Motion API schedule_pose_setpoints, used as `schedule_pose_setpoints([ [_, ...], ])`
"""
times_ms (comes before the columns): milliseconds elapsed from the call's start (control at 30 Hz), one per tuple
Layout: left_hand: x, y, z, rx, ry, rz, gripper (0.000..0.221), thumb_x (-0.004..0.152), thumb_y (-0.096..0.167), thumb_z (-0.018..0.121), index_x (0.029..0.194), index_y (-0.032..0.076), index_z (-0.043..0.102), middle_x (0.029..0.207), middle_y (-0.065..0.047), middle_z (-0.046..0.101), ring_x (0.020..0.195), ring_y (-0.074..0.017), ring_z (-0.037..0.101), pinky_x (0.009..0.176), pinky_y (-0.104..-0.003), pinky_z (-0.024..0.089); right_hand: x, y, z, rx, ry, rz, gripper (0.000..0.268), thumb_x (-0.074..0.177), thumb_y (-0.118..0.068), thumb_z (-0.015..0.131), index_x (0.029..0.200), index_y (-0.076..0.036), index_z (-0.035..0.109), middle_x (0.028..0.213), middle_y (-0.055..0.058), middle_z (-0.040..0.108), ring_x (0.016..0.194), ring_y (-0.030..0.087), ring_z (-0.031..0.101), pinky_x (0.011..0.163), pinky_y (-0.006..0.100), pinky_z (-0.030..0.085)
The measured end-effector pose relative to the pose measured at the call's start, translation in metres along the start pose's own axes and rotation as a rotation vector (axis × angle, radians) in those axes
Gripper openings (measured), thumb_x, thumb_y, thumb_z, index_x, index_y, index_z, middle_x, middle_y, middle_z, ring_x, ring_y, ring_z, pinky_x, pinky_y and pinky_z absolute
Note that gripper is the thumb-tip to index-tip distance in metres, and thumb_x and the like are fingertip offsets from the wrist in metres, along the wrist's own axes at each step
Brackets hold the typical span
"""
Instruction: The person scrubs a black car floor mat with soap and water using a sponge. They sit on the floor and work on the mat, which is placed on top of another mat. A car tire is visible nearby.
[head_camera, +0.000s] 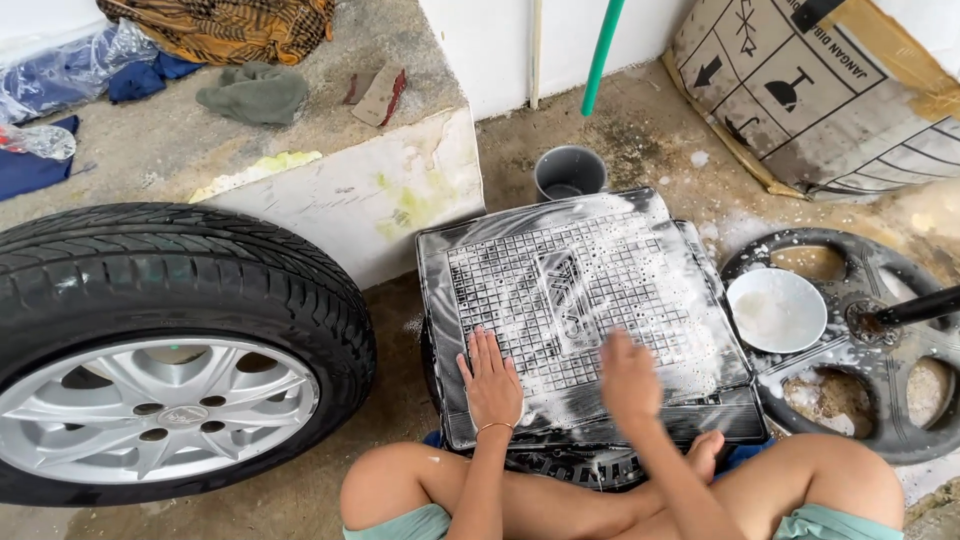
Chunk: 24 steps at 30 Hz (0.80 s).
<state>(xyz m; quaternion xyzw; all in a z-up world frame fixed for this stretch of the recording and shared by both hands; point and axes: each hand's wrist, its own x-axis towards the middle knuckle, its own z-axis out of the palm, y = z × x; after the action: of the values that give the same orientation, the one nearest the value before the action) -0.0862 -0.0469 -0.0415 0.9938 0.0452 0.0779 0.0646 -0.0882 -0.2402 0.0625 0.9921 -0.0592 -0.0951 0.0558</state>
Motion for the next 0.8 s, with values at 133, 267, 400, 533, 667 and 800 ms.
schedule_pose_setpoints([
  [133, 0.002, -0.001, 0.002, 0.019, 0.012, 0.003, 0.059, 0.108, 0.035, 0.027, 0.161, 0.01, 0.019, 0.169, -0.011, 0.015, 0.156, -0.0252, 0.011, 0.124, -0.051, 0.007, -0.018, -0.069, 0.031, -0.052, 0.056, -0.346, 0.035, 0.104, -0.019, 0.045, 0.138, -0.01, 0.046, 0.12, 0.012, 0.052, 0.092, 0.022, 0.059, 0.054, 0.034, 0.064],
  [267, -0.002, -0.006, -0.009, -0.019, 0.0, 0.024, 0.057, 0.109, 0.035, 0.029, 0.16, 0.01, 0.021, 0.169, -0.012, 0.016, 0.156, -0.0246, 0.013, 0.123, -0.051, 0.008, -0.011, -0.049, 0.031, 0.007, 0.085, -0.339, 0.044, 0.107, -0.039, 0.035, 0.148, -0.024, 0.038, 0.102, 0.01, 0.057, 0.089, 0.02, 0.062, 0.057, 0.036, 0.064],
  [400, 0.0, -0.002, -0.008, -0.047, -0.002, 0.011, 0.057, 0.109, 0.034, 0.026, 0.16, 0.01, 0.02, 0.17, -0.011, 0.015, 0.157, -0.0245, 0.012, 0.124, -0.051, 0.006, 0.031, 0.054, 0.057, -0.192, 0.096, -0.016, 0.039, 0.106, -0.03, 0.043, 0.143, -0.019, 0.043, 0.109, 0.008, 0.06, 0.092, 0.019, 0.063, 0.055, 0.03, 0.064],
  [533, 0.0, -0.001, -0.006, -0.032, -0.002, -0.001, 0.058, 0.108, 0.034, 0.027, 0.16, 0.01, 0.02, 0.17, -0.01, 0.015, 0.157, -0.0243, 0.011, 0.124, -0.051, 0.005, 0.043, 0.111, 0.074, 0.192, 0.103, 0.395, 0.052, 0.116, -0.047, 0.028, 0.157, -0.017, 0.04, 0.114, 0.022, 0.06, 0.1, 0.029, 0.063, 0.068, 0.044, 0.065],
  [667, 0.001, 0.002, -0.007, 0.006, 0.015, 0.009, 0.058, 0.108, 0.033, 0.027, 0.161, 0.009, 0.019, 0.17, -0.012, 0.015, 0.157, -0.0249, 0.012, 0.123, -0.052, 0.007, 0.028, 0.042, 0.048, -0.083, 0.116, 0.113, 0.047, 0.103, -0.028, 0.047, 0.147, -0.011, 0.047, 0.122, 0.014, 0.058, 0.099, 0.025, 0.063, 0.062, 0.039, 0.066],
  [800, 0.001, -0.002, 0.001, 0.016, 0.002, 0.017, 0.059, 0.107, 0.033, 0.029, 0.16, 0.009, 0.02, 0.169, -0.013, 0.015, 0.157, -0.0257, 0.012, 0.123, -0.053, 0.008, -0.016, -0.072, 0.045, 0.059, 0.096, -0.291, 0.044, 0.1, -0.014, 0.048, 0.144, -0.014, 0.044, 0.105, 0.014, 0.06, 0.09, 0.023, 0.062, 0.053, 0.034, 0.063],
])
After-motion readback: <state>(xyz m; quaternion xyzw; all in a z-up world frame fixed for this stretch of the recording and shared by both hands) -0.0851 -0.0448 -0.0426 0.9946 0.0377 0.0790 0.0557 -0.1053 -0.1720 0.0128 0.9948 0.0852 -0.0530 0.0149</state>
